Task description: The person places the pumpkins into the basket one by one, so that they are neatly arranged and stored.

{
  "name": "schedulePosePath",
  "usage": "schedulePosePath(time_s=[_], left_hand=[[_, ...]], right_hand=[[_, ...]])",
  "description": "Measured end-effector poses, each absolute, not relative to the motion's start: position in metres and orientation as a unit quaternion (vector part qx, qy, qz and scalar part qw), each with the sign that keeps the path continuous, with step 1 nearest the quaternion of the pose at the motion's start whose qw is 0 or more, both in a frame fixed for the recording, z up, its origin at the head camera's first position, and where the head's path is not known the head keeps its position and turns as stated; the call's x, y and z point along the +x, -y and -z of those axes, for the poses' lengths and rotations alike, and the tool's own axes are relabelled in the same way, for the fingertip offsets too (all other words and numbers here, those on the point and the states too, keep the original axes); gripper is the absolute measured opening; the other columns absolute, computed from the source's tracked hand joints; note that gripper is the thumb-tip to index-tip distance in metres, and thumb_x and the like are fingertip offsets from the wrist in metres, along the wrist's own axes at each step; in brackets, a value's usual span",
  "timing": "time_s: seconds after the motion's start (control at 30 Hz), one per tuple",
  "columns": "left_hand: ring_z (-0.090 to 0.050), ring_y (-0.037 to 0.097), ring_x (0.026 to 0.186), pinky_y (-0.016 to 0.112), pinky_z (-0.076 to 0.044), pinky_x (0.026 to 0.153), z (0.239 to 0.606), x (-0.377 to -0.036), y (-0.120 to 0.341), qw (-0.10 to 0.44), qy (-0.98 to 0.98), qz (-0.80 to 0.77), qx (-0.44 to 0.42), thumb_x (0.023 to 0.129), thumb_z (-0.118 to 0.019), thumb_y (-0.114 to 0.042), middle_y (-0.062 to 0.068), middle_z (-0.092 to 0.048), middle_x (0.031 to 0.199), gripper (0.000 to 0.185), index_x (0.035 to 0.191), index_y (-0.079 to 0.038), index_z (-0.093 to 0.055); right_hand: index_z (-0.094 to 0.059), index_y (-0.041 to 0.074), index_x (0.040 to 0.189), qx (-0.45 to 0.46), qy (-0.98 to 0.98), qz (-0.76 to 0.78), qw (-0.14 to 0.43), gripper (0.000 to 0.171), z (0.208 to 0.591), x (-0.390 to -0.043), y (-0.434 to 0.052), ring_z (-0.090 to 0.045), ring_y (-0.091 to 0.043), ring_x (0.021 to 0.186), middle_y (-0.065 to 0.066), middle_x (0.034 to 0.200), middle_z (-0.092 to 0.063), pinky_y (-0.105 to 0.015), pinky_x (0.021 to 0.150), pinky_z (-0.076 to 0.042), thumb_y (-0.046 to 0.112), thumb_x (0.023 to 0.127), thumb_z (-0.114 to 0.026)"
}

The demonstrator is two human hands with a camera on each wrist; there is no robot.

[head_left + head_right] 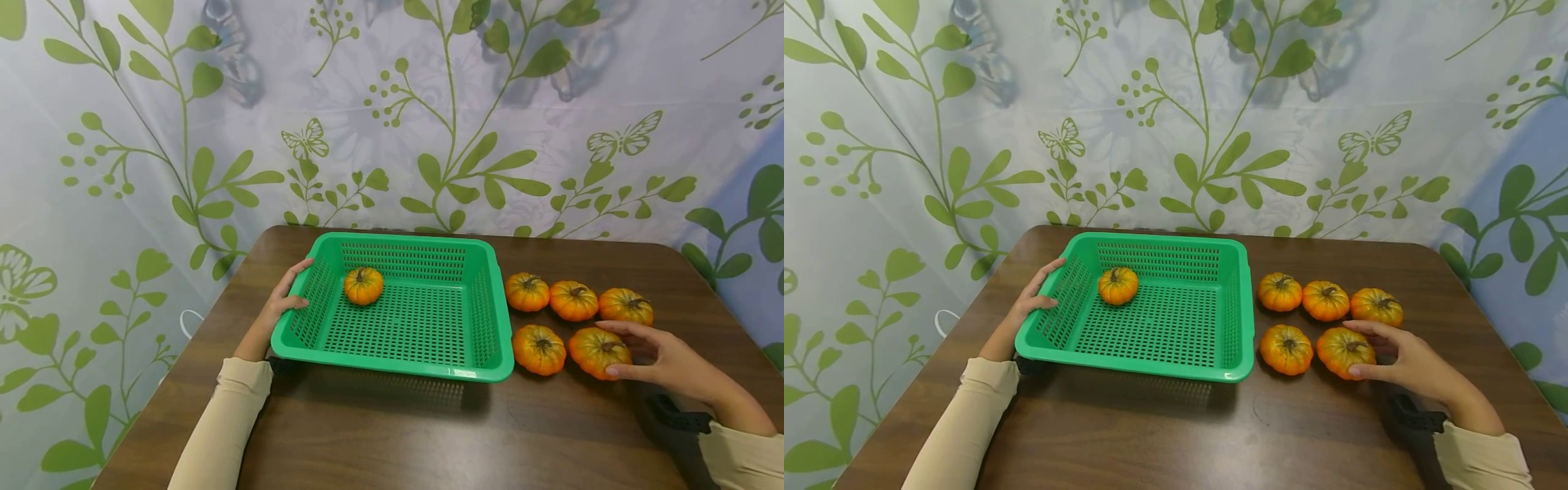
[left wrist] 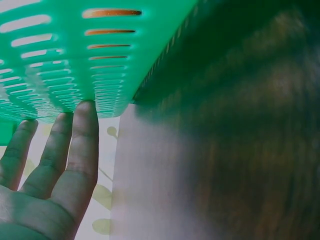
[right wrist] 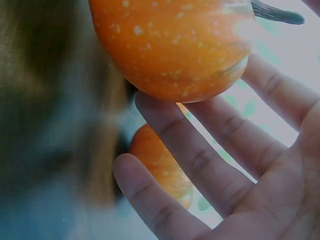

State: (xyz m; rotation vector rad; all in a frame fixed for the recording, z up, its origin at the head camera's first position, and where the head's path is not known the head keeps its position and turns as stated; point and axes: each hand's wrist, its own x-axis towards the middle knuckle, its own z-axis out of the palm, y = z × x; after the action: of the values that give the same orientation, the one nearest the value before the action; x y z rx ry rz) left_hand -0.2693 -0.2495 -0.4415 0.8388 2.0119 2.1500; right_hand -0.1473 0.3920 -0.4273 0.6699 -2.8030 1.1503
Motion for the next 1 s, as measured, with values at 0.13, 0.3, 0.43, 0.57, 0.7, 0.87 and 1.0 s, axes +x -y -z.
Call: schedulePosePath(time_s=[0.13, 0.3, 0.43, 0.57, 0.7, 0.87, 1.0], left_hand=[[-0.051, 0.019, 0.114, 0.026, -0.050, 0.085, 0.441, -0.269, 0.250, 0.043, -0.653, -0.705, 0.273, 0.081, -0.046, 0.008, 0.015, -0.028, 0.149, 0.077, 0.155, -0.010, -0.031], [-0.050, 0.019, 0.115, 0.026, -0.050, 0.086, 0.440, -0.269, 0.249, 0.042, -0.652, -0.703, 0.281, 0.083, -0.046, 0.009, 0.014, -0.028, 0.149, 0.077, 0.155, -0.011, -0.031], [-0.050, 0.019, 0.115, 0.027, -0.050, 0.086, 0.440, -0.269, 0.249, 0.041, -0.650, -0.704, 0.282, 0.082, -0.046, 0.009, 0.013, -0.029, 0.148, 0.076, 0.155, -0.012, -0.033], [-0.051, 0.018, 0.115, 0.027, -0.050, 0.086, 0.441, -0.270, 0.249, 0.041, -0.648, -0.707, 0.280, 0.082, -0.046, 0.009, 0.012, -0.030, 0.148, 0.077, 0.154, -0.013, -0.034], [-0.051, 0.018, 0.115, 0.026, -0.050, 0.086, 0.442, -0.271, 0.250, 0.040, -0.646, -0.707, 0.284, 0.081, -0.046, 0.009, 0.011, -0.030, 0.148, 0.077, 0.154, -0.013, -0.035], [-0.051, 0.017, 0.116, 0.025, -0.049, 0.087, 0.442, -0.271, 0.249, 0.036, -0.646, -0.706, 0.287, 0.080, -0.046, 0.009, 0.009, -0.029, 0.150, 0.078, 0.154, -0.012, -0.035], [-0.050, 0.019, 0.115, 0.026, -0.050, 0.086, 0.441, -0.271, 0.249, 0.041, -0.646, -0.707, 0.286, 0.081, -0.046, 0.009, 0.013, -0.028, 0.149, 0.078, 0.155, -0.011, -0.033]], right_hand=[[-0.055, -0.001, 0.137, 0.208, 0.910, -0.357, 0.024, 0.065, 0.423, -0.146, -0.390, -0.046, 0.017, 0.110, 0.033, 0.131, -0.048, -0.008, 0.080, -0.043, 0.003, 0.077, -0.082], [-0.056, 0.001, 0.137, 0.206, 0.917, -0.341, 0.029, 0.066, 0.415, -0.145, -0.387, -0.043, 0.019, 0.112, 0.034, 0.132, -0.045, -0.008, 0.081, -0.041, 0.006, 0.077, -0.083], [-0.055, 0.005, 0.140, 0.202, 0.923, -0.326, 0.027, 0.068, 0.409, -0.146, -0.385, -0.040, 0.021, 0.112, 0.034, 0.134, -0.043, -0.009, 0.080, -0.042, 0.010, 0.078, -0.083], [-0.054, 0.010, 0.142, 0.204, 0.926, -0.317, 0.030, 0.069, 0.404, -0.148, -0.383, -0.040, 0.021, 0.112, 0.024, 0.136, -0.048, -0.009, 0.081, -0.042, 0.011, 0.079, -0.083], [-0.054, 0.013, 0.142, 0.207, 0.924, -0.318, 0.034, 0.070, 0.399, -0.149, -0.380, -0.042, 0.020, 0.113, 0.013, 0.138, -0.052, -0.008, 0.083, -0.041, 0.010, 0.078, -0.083], [-0.054, 0.014, 0.143, 0.208, 0.923, -0.321, 0.039, 0.071, 0.394, -0.150, -0.376, -0.044, 0.017, 0.111, 0.012, 0.138, -0.051, -0.008, 0.083, -0.041, 0.009, 0.078, -0.083], [-0.052, 0.018, 0.145, 0.199, 0.928, -0.313, 0.034, 0.072, 0.391, -0.150, -0.375, -0.043, 0.018, 0.110, 0.012, 0.139, -0.050, -0.009, 0.081, -0.042, 0.011, 0.080, -0.082]])
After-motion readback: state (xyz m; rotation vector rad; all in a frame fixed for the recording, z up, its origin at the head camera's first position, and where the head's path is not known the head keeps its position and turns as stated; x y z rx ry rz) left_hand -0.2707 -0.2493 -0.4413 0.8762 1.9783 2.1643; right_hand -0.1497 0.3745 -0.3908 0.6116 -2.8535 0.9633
